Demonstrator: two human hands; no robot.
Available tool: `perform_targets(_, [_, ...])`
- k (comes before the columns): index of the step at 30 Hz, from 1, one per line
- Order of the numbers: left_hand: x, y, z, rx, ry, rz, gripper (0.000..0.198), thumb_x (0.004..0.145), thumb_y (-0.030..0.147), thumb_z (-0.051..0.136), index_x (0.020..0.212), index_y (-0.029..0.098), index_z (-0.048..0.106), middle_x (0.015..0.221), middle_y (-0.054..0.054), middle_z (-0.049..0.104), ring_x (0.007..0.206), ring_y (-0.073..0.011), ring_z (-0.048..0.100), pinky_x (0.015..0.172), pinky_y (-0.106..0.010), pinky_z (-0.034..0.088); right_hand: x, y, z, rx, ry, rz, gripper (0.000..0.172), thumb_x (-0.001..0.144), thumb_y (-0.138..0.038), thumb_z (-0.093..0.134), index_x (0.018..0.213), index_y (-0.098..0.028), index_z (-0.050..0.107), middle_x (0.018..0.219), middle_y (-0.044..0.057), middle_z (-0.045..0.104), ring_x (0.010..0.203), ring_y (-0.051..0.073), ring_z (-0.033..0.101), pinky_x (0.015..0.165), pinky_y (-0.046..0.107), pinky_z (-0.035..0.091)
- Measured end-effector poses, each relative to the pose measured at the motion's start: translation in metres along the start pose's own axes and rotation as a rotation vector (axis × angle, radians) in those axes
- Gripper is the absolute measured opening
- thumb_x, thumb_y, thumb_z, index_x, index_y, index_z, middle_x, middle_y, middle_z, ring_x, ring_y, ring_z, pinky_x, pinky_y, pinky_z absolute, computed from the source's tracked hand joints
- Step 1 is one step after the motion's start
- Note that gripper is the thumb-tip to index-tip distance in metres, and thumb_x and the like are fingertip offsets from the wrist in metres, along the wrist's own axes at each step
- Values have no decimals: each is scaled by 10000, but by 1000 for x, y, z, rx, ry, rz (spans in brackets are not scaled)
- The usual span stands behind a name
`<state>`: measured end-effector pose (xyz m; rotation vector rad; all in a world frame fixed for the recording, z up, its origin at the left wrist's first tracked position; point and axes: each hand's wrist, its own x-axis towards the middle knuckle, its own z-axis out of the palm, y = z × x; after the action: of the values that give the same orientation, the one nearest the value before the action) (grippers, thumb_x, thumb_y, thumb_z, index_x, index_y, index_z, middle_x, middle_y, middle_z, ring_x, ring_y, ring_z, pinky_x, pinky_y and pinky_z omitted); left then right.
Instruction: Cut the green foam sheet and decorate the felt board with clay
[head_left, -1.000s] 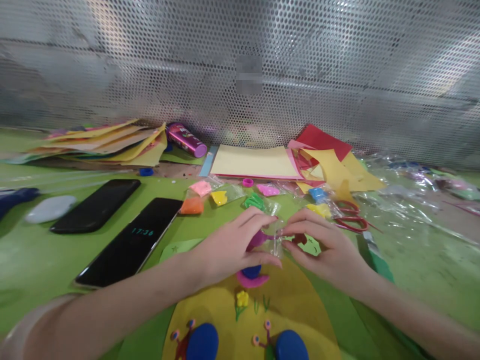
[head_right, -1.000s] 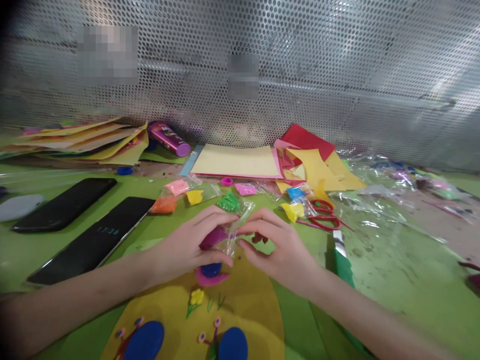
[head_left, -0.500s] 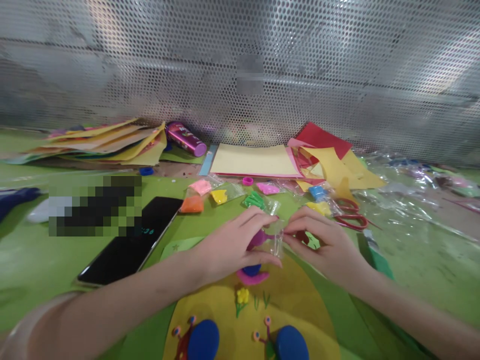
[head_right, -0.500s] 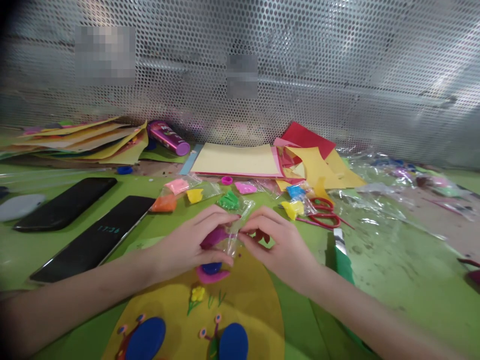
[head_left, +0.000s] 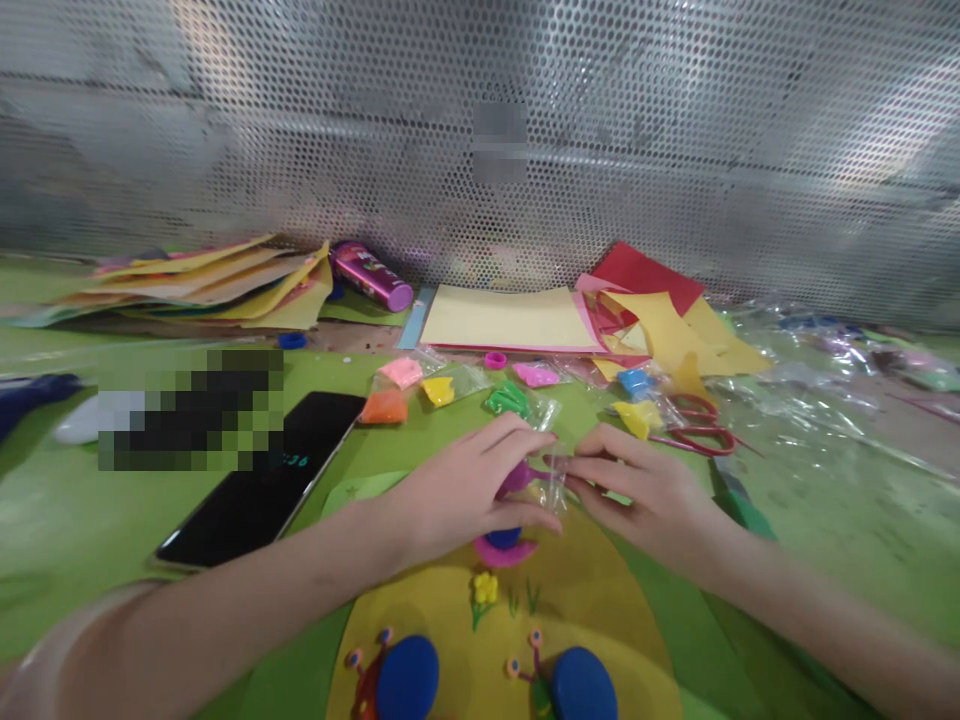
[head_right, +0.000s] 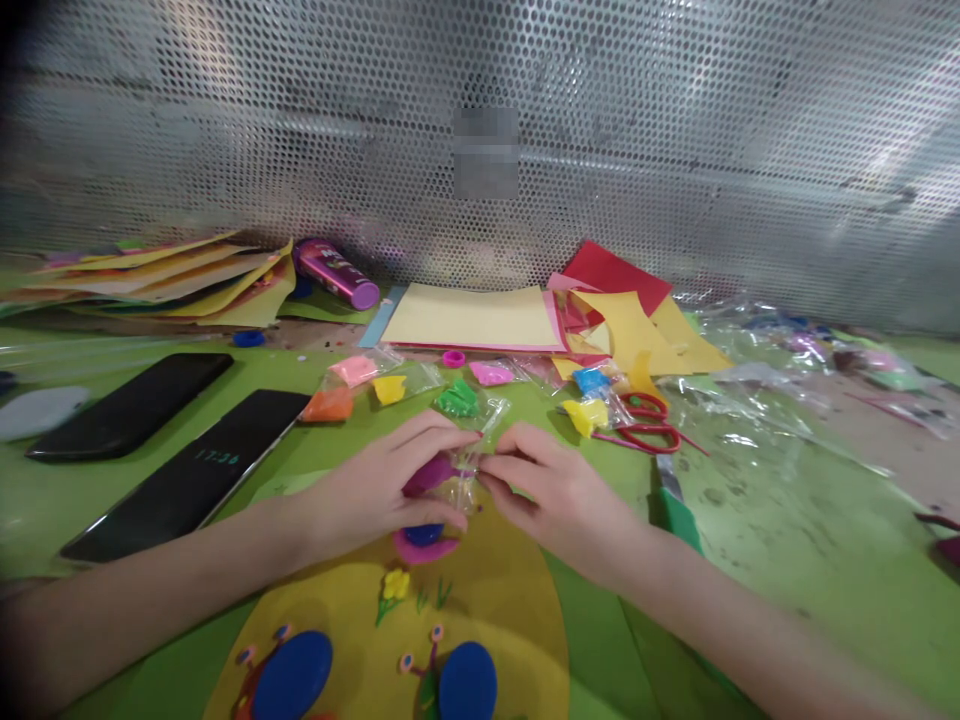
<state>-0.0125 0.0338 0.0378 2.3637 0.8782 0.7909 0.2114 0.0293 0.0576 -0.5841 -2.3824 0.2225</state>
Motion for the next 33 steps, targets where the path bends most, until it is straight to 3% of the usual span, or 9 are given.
perform_targets(8, [-1, 0, 0, 7, -16, 2, 448, 955, 478, 616, 1274, 171, 549, 1195, -105, 614, 1041, -246, 631, 920, -468, 539, 6, -7, -6, 23, 18, 59, 146, 1020, -148, 567, 911, -161, 663, 868, 21, 586, 744, 137, 593, 644, 247, 530])
perform_targets(16, [0, -1, 1, 7, -11, 12, 454, 955, 482, 612, 1280, 172, 545, 1204, -106, 608, 1054, -250, 625, 927, -472, 532, 6, -9, -2, 86, 34, 105, 158, 945, -78, 563, 952, -177, 686, 880, 27, 601, 723, 127, 581, 616, 230, 510])
perform_targets(33, [1, -3, -2, -6, -29, -34, 453, 939, 471, 639, 1269, 172, 556, 1205, -104, 607, 1061, -256, 620, 923, -475, 531, 6, -10, -4, 30, 43, 204, 144, 961, -196, 579, 876, -218, 693, 867, 21, 604, 696, 144, 586, 537, 241, 489])
